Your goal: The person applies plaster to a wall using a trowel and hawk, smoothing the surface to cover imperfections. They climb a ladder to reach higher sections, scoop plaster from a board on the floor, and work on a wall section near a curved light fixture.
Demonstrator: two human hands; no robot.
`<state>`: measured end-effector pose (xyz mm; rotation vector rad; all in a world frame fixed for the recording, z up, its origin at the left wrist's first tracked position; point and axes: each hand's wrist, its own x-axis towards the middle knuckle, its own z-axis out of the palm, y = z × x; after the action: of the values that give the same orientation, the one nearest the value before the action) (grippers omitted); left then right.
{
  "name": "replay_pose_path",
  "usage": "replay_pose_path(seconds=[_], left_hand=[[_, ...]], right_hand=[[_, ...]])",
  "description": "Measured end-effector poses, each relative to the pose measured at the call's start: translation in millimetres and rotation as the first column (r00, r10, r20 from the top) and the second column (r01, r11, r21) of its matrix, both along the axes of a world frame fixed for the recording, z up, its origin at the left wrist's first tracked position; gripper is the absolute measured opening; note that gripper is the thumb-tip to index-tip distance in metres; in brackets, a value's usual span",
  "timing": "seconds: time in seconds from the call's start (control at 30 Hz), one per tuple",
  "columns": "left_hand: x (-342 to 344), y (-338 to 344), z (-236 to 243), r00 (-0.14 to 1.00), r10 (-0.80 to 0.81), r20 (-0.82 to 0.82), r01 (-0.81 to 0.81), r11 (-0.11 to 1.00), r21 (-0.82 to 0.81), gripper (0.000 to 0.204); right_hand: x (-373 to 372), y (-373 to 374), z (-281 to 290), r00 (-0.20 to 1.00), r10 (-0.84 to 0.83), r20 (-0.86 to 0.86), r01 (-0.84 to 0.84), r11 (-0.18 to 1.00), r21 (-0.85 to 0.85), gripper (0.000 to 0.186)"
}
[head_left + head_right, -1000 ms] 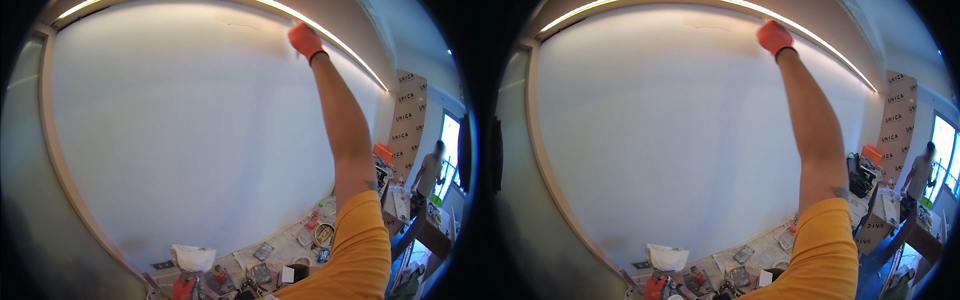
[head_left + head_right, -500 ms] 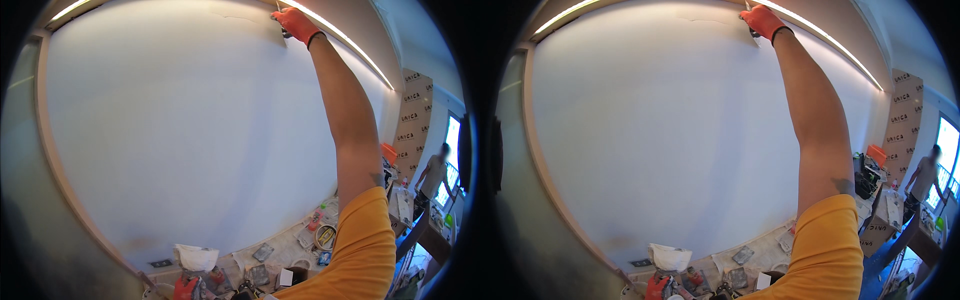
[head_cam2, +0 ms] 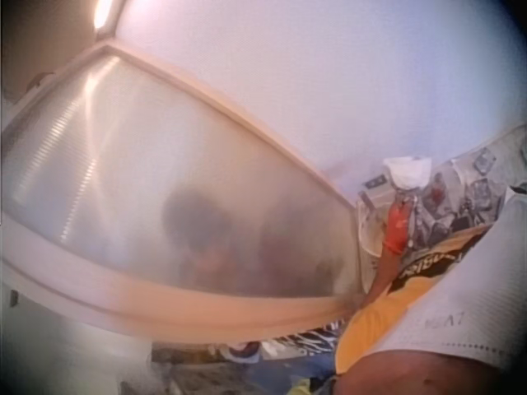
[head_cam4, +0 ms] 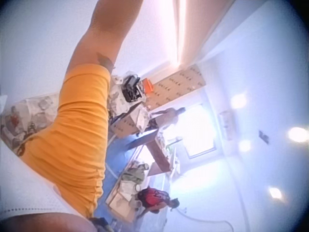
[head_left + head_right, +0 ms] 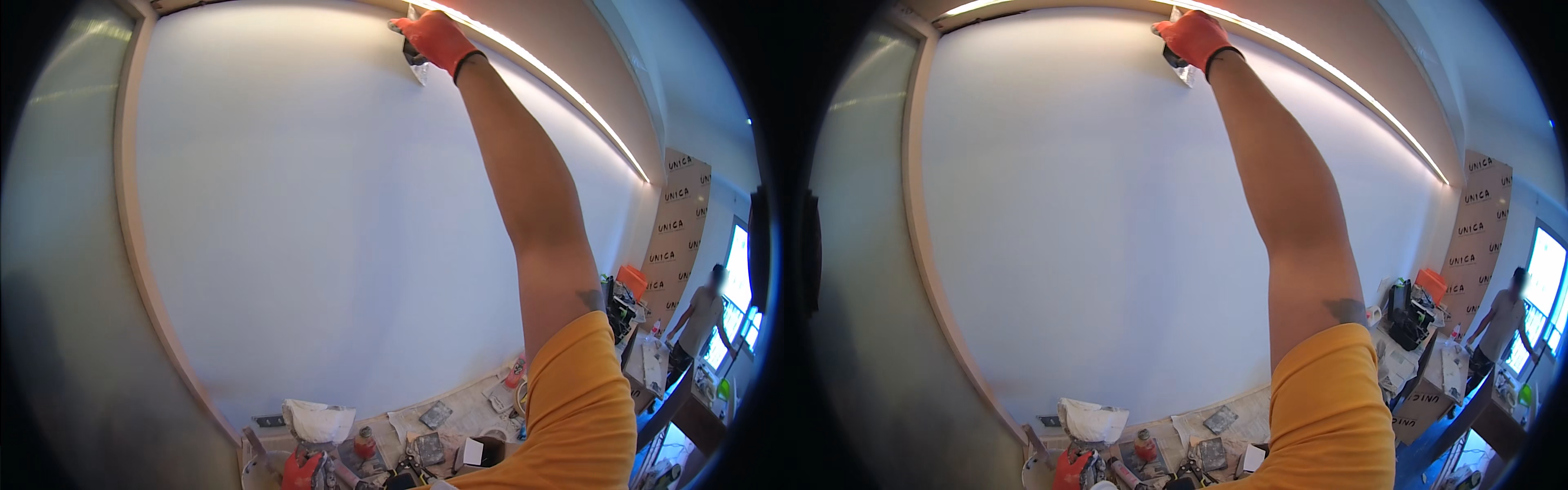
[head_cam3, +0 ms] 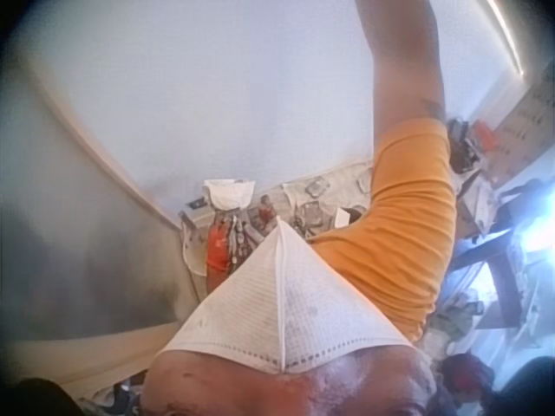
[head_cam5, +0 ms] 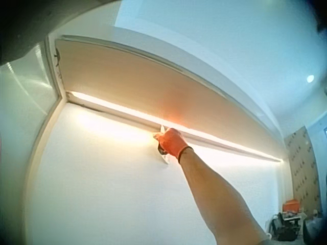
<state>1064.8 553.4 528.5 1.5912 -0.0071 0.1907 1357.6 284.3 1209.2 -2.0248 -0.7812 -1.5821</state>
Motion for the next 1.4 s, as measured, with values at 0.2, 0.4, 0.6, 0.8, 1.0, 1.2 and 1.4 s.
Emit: replay_pose_path(seconds=[0.2, 0.4, 0.6, 0.8, 1.0, 1.2, 1.4], left_hand=[[-11, 13, -7, 1.0, -0.004, 0.009, 0.004, 0.999, -0.042, 0.037], [-19, 26, -18, 1.0, 0.012, 0.001, -0.012, 0.997, -0.072, 0.039], [-23, 46, -39, 0.997, 0.07, -0.026, -0.073, 0.989, -0.125, 0.041], [-16, 58, -80, 0.981, 0.184, -0.056, -0.191, 0.966, -0.173, 0.042], [-6, 35, -61, 0.989, 0.146, -0.027, -0.147, 0.988, -0.048, 0.042], [-2, 7, -18, 0.991, 0.109, 0.074, -0.121, 0.973, 0.195, 0.04], [-4, -17, 11, 0.973, 0.025, 0.231, -0.141, 0.853, 0.502, 0.039]], right_hand=[[-29, 79, 17, 0.792, -0.206, 0.575, 0.443, 0.841, -0.309, 0.017], [-57, 169, 16, 0.742, -0.323, 0.588, 0.564, 0.775, -0.286, 0.023], [-124, 240, 4, 0.842, -0.277, 0.462, 0.457, 0.822, -0.34, 0.026], [-93, 205, -53, 0.727, -0.115, 0.677, 0.371, 0.896, -0.245, 0.021], [17, -104, -90, 0.778, -0.493, 0.39, 0.564, 0.821, -0.088, 0.024], [115, -258, -67, 0.644, -0.756, 0.115, 0.764, 0.643, -0.057, 0.021], [122, -281, -36, 0.488, -0.791, 0.37, 0.872, 0.421, -0.251, 0.014]])
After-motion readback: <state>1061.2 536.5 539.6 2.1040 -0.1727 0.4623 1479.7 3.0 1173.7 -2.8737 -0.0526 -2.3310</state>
